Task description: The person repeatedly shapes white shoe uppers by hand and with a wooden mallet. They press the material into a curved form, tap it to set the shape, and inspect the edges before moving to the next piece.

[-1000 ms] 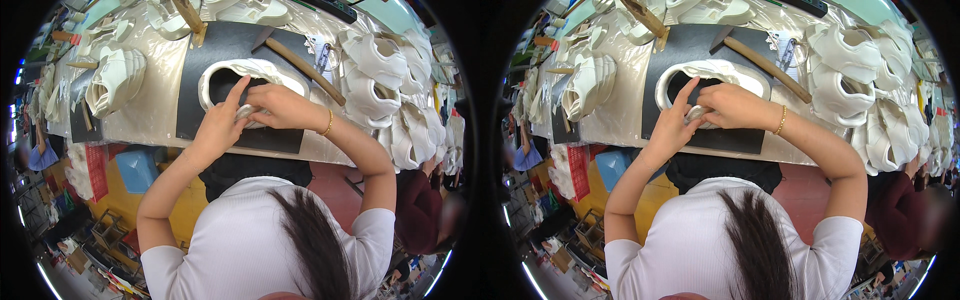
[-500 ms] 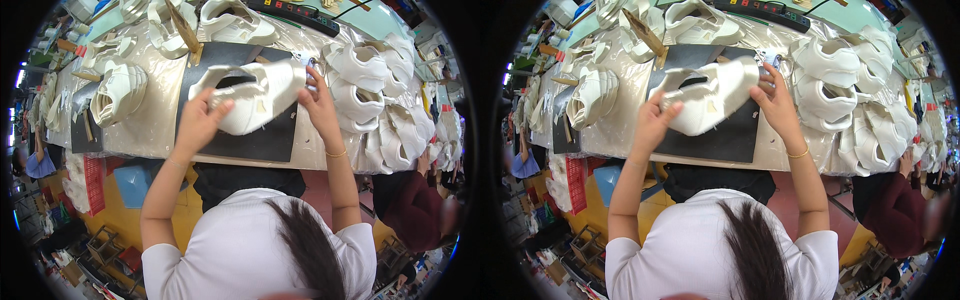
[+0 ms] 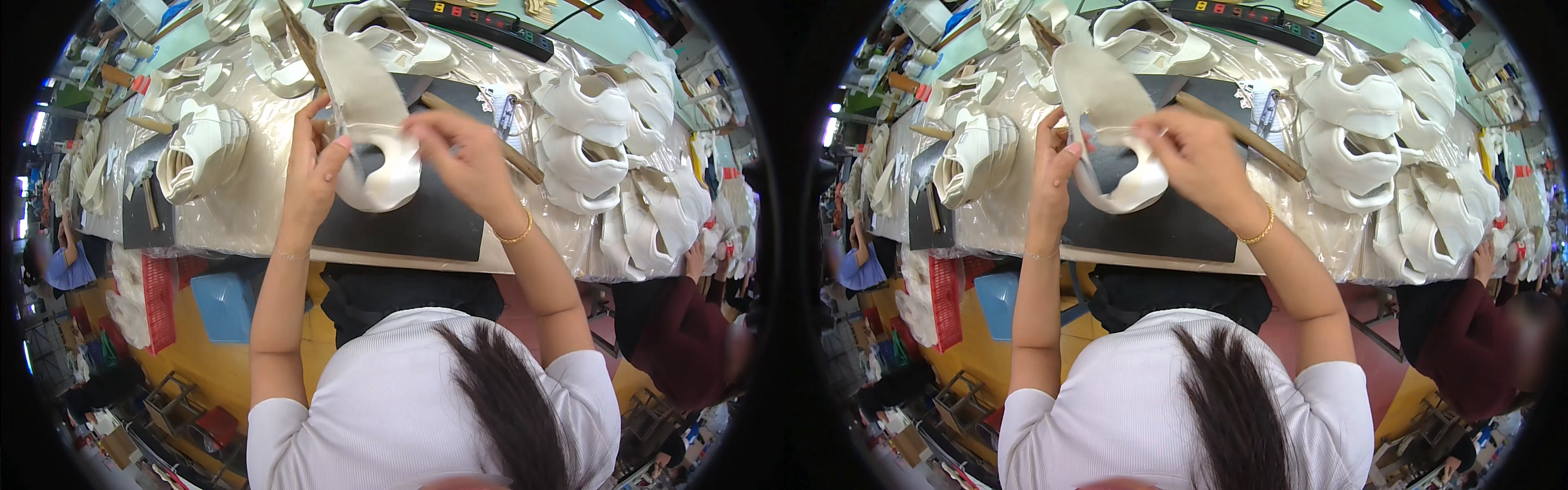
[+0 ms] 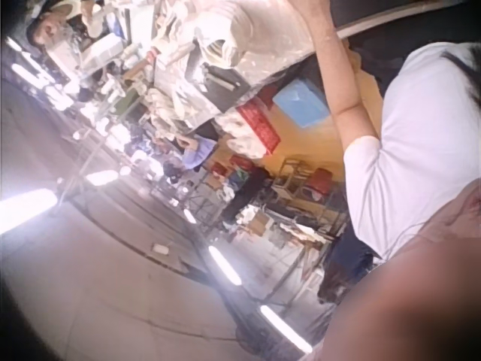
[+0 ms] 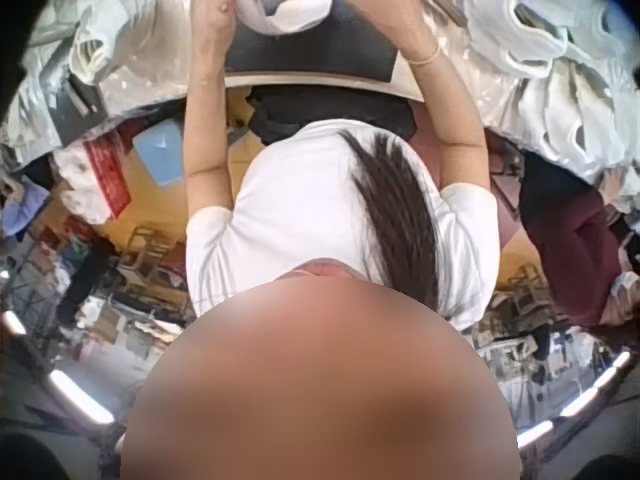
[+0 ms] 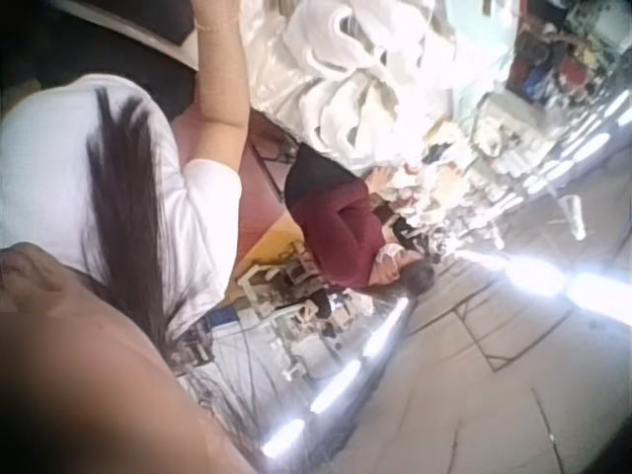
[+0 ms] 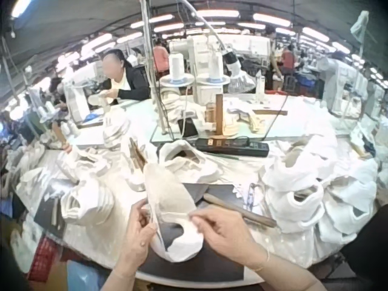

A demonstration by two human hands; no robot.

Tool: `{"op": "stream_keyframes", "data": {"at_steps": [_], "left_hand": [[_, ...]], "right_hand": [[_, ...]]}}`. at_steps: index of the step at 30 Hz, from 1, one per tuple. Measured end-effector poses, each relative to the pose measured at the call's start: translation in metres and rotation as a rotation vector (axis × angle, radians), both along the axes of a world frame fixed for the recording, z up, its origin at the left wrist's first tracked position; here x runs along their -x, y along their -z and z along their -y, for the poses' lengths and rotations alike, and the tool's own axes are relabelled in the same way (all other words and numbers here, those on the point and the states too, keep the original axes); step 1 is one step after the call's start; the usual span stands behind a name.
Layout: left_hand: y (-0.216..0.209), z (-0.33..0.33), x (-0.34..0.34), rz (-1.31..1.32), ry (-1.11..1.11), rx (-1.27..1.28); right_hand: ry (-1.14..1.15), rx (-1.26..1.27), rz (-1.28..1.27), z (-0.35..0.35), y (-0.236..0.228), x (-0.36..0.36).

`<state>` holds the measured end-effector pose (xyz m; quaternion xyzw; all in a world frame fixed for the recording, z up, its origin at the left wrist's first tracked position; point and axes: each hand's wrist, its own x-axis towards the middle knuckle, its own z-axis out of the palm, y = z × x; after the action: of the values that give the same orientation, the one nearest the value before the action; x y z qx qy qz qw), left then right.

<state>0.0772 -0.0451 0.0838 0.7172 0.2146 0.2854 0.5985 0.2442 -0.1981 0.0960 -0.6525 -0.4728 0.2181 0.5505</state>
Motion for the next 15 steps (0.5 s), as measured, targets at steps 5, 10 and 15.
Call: {"op": "stream_keyframes", "data": {"at_steps": [5, 10, 15], "left_hand": [[-0.003, 0.005, -0.012, 0.168, -0.018, 0.062], [-0.008, 0.012, -0.028, 0.162, -0.107, 0.179], [-0.015, -0.004, -0.038, 0.093, -0.056, -0.263]], "right_hand": [[0.392, 0.197, 0.831, 0.000, 0.041, -0.043], [0.363, 0.344, 0.952, -0.013, 0.098, -0.060], [0.497, 0.301, 0.758, -0.003, 0.062, -0.070]]}}
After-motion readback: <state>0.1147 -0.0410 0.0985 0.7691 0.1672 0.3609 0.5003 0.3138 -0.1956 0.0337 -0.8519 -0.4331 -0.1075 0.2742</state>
